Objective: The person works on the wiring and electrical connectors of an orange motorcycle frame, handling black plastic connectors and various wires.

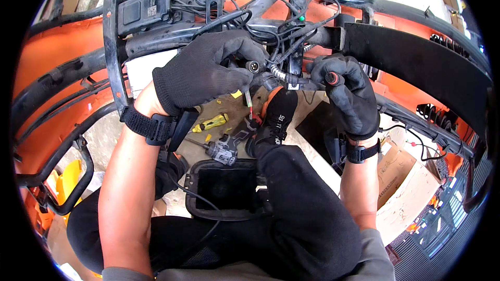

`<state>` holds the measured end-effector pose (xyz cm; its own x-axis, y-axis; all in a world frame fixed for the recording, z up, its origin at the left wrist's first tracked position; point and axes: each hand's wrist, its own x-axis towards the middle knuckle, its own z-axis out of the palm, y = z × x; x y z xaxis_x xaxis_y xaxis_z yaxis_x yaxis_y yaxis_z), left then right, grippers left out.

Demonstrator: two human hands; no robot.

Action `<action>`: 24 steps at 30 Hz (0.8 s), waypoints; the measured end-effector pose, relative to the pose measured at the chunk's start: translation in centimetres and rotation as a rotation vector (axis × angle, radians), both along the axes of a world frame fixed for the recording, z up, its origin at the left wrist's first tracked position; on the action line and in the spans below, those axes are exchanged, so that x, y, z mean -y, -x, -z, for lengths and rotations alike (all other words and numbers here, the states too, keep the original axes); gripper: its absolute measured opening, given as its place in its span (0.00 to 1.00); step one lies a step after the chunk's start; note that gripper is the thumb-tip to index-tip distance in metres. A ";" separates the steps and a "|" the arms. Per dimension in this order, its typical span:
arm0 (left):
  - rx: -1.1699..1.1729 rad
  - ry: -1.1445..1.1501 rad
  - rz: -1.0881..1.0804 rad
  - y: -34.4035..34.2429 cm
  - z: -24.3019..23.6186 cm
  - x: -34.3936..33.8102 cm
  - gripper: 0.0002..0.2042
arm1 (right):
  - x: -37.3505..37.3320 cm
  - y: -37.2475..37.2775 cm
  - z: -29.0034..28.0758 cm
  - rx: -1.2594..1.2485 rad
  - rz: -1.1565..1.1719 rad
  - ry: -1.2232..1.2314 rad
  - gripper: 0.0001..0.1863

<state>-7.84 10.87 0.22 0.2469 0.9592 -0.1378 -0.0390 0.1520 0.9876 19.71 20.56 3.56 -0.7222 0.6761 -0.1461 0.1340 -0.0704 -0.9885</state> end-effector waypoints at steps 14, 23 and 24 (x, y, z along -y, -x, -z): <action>-0.025 -0.025 0.006 0.1 0.0 0.0 0.14 | -0.2 -0.3 0.2 -0.041 -0.044 -0.100 0.22; -0.041 0.001 0.015 0.3 0.2 0.1 0.14 | 0.0 -0.2 0.2 -0.060 -0.029 -0.055 0.23; -0.033 0.000 0.013 0.3 0.3 0.1 0.14 | 0.0 -0.2 0.2 -0.061 -0.034 -0.056 0.23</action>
<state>-8.11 10.76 -0.10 0.2547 0.9560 -0.1457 -0.0045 0.1518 0.9884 19.95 20.59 3.36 -0.7512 0.6570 -0.0640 0.0751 -0.0113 -0.9971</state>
